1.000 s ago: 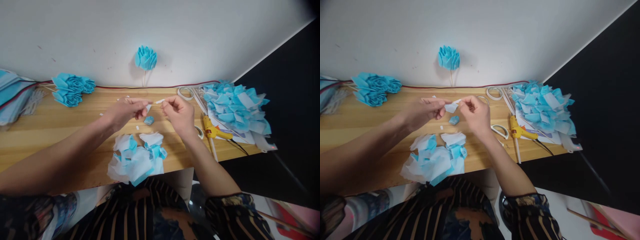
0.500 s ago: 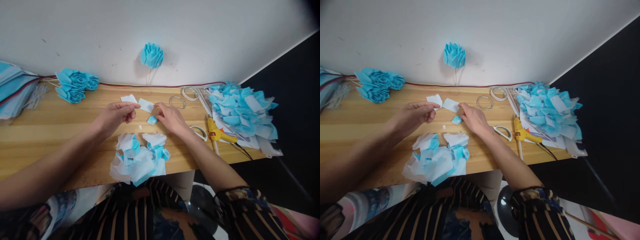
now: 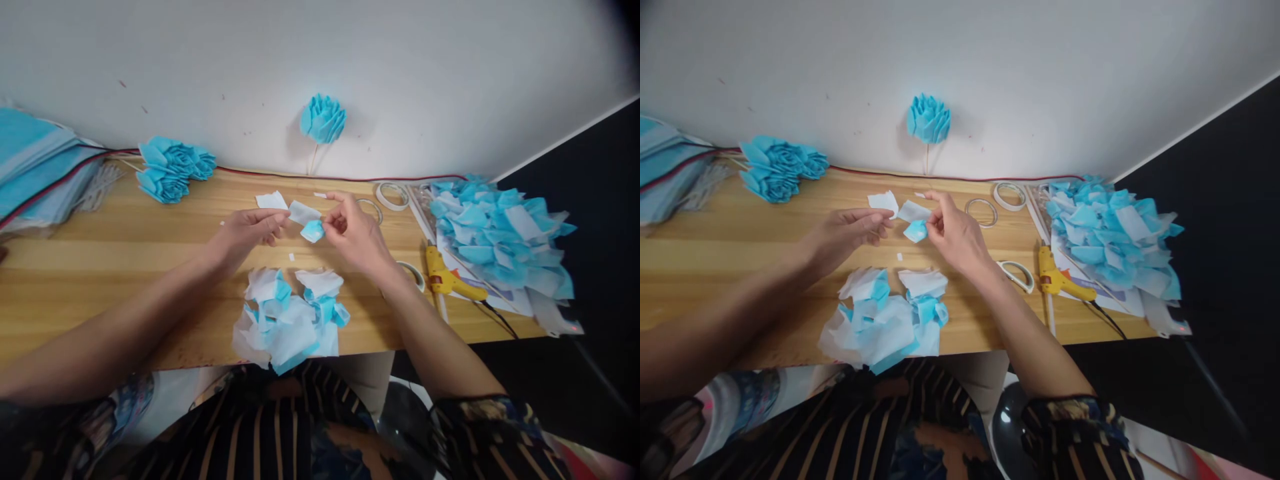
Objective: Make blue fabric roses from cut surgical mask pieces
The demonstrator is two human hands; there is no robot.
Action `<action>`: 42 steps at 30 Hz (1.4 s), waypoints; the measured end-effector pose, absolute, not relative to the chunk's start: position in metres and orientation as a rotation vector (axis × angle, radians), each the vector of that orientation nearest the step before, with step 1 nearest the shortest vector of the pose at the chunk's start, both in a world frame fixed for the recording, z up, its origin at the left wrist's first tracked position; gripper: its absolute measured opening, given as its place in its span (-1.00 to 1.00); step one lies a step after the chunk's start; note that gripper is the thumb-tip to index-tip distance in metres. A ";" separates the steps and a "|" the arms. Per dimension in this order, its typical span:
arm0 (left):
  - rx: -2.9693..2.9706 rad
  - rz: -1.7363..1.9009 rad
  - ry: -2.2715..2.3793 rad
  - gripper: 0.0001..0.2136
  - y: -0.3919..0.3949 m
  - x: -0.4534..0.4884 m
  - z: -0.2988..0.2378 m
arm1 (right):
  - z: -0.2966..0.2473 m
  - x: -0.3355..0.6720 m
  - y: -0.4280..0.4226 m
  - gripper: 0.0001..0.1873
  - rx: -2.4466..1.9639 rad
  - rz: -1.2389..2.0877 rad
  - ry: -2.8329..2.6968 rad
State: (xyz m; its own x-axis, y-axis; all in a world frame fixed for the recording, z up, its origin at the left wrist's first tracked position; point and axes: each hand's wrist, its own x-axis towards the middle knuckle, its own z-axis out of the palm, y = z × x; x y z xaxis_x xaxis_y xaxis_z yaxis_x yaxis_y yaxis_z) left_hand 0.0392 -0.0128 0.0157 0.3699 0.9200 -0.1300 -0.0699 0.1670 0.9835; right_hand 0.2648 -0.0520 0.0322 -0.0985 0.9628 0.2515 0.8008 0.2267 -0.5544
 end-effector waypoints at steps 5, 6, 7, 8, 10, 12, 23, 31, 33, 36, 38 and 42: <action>1.129 0.759 0.804 -0.56 -0.017 0.042 0.018 | 0.045 0.247 -0.055 -0.44 -1.507 0.212 -1.935; 1.123 0.729 0.793 -0.58 -0.017 0.042 0.018 | 0.045 0.244 -0.055 -0.44 -1.504 0.196 -1.933; 1.123 0.705 0.796 -0.60 -0.018 0.042 0.017 | 0.045 0.241 -0.056 -0.44 -1.505 0.192 -1.930; 1.127 0.688 0.809 -0.63 -0.018 0.042 0.016 | 0.044 0.238 -0.056 -0.45 -1.507 0.199 -1.926; 1.136 0.670 0.840 -0.69 -0.017 0.042 0.015 | 0.041 0.236 -0.057 -0.46 -1.505 0.249 -1.910; 1.142 0.680 0.864 -0.74 -0.016 0.041 0.014 | 0.037 0.236 -0.056 -0.45 -1.478 0.347 -1.861; 1.481 0.713 1.019 -0.81 -0.017 0.039 0.015 | 0.023 0.245 -0.055 -0.31 -1.201 0.967 -1.618; 1.711 0.724 1.045 -0.80 -0.020 0.038 0.016 | 0.018 0.240 -0.054 -0.24 -1.168 1.051 -1.652; 1.716 0.704 1.051 -0.79 -0.020 0.038 0.016 | 0.020 0.242 -0.054 -0.27 -1.191 0.957 -1.674; 1.719 0.677 1.056 -0.80 -0.019 0.037 0.015 | 0.023 0.245 -0.055 -0.27 -1.277 0.759 -1.740; 1.722 0.690 1.035 -0.80 -0.019 0.036 0.015 | 0.025 0.246 -0.056 -0.24 -1.308 0.693 -1.798; 1.700 0.701 1.004 -0.80 -0.018 0.036 0.014 | 0.023 0.245 -0.058 -0.21 -1.261 0.736 -1.834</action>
